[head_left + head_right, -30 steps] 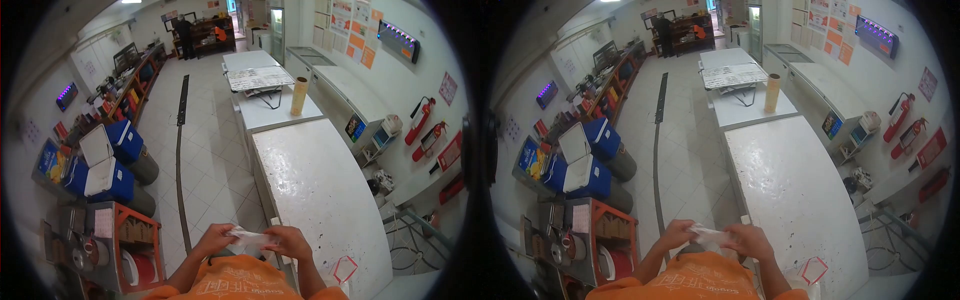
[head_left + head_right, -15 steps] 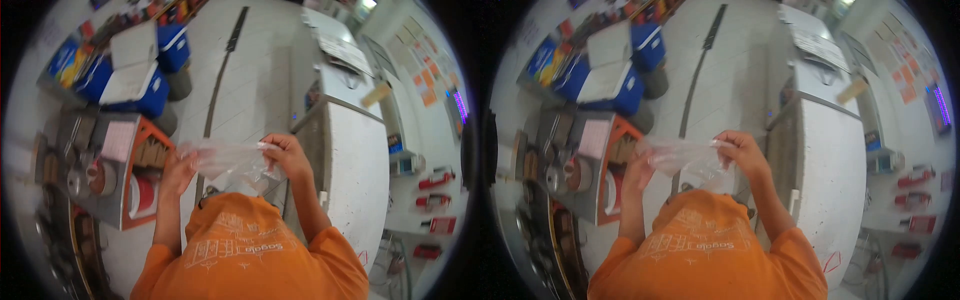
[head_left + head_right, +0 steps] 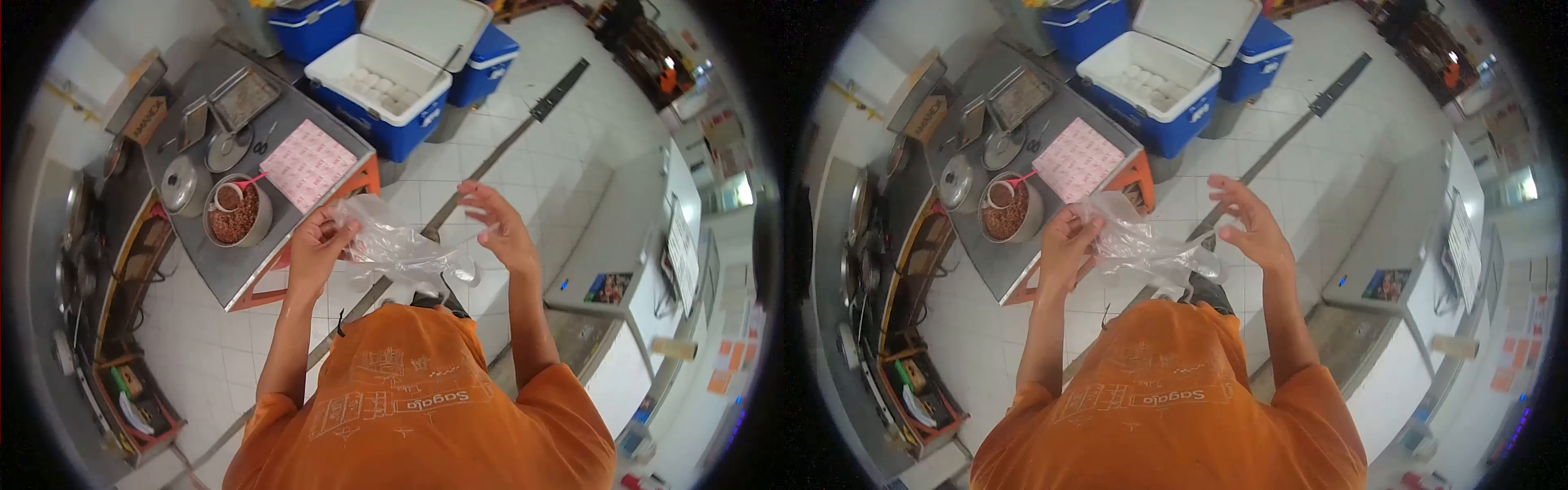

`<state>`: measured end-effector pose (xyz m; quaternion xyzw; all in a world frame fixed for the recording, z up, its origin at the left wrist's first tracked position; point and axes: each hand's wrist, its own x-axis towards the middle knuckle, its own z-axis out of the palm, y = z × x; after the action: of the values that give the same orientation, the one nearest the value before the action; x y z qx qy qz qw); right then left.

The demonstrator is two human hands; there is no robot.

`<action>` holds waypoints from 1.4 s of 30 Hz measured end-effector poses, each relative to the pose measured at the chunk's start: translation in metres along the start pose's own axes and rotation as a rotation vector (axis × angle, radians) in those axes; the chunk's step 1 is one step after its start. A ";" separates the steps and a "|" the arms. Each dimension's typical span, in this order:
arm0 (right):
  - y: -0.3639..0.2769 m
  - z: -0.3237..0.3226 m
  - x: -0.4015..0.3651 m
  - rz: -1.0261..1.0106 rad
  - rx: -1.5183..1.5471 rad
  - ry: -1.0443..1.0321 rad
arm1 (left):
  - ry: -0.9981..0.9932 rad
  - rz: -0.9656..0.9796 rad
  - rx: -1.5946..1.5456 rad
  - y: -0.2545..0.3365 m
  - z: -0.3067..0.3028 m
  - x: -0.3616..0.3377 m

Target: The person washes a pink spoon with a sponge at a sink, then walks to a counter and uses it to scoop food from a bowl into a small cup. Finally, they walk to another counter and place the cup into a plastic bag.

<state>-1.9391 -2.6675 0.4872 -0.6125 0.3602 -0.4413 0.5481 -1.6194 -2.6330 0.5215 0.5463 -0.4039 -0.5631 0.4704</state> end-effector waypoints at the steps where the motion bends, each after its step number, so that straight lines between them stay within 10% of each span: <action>1: -0.007 0.005 0.030 0.001 0.011 -0.028 | 0.030 -0.001 -0.001 0.006 -0.001 0.012; 5: -0.007 0.035 0.150 -0.076 0.221 -0.342 | -0.024 0.067 0.114 0.019 -0.002 0.071; 9: -0.007 0.002 0.261 0.004 1.092 -0.428 | 0.141 0.068 0.153 0.050 0.003 0.126; 13: 0.011 -0.037 0.360 -0.012 0.773 -0.672 | 0.284 0.021 0.188 0.082 0.002 0.170; 15: 0.008 -0.020 0.390 -0.279 -0.025 -0.489 | 0.283 0.035 0.272 0.089 -0.004 0.190; 24: 0.019 0.061 0.454 -0.326 -0.422 -0.986 | 0.248 0.092 0.575 0.110 -0.041 0.238; 27: 0.022 0.069 0.456 -0.127 -0.284 -0.744 | 0.376 0.160 0.615 0.111 -0.050 0.250; 29: 0.028 0.077 0.451 -0.054 -0.233 -0.597 | 0.894 0.556 0.973 0.096 -0.050 0.259; 31: 0.037 0.085 0.443 0.015 -0.187 -0.429 | 0.872 0.577 1.024 0.075 -0.044 0.255; 33: 0.045 0.096 0.428 -0.073 -0.237 -0.349 | 0.538 0.219 0.062 0.062 -0.029 0.259; 37: 0.058 0.114 0.401 -0.161 -0.483 -0.318 | 0.360 0.230 -0.006 0.023 -0.059 0.271; 42: 0.069 0.093 0.388 -0.079 -0.055 -0.212 | 0.264 -0.177 -0.585 0.019 -0.071 0.280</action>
<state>-1.7130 -3.0036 0.4747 -0.6842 0.2877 -0.3855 0.5482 -1.5356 -2.9049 0.4685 0.4894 -0.1113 -0.6183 0.6048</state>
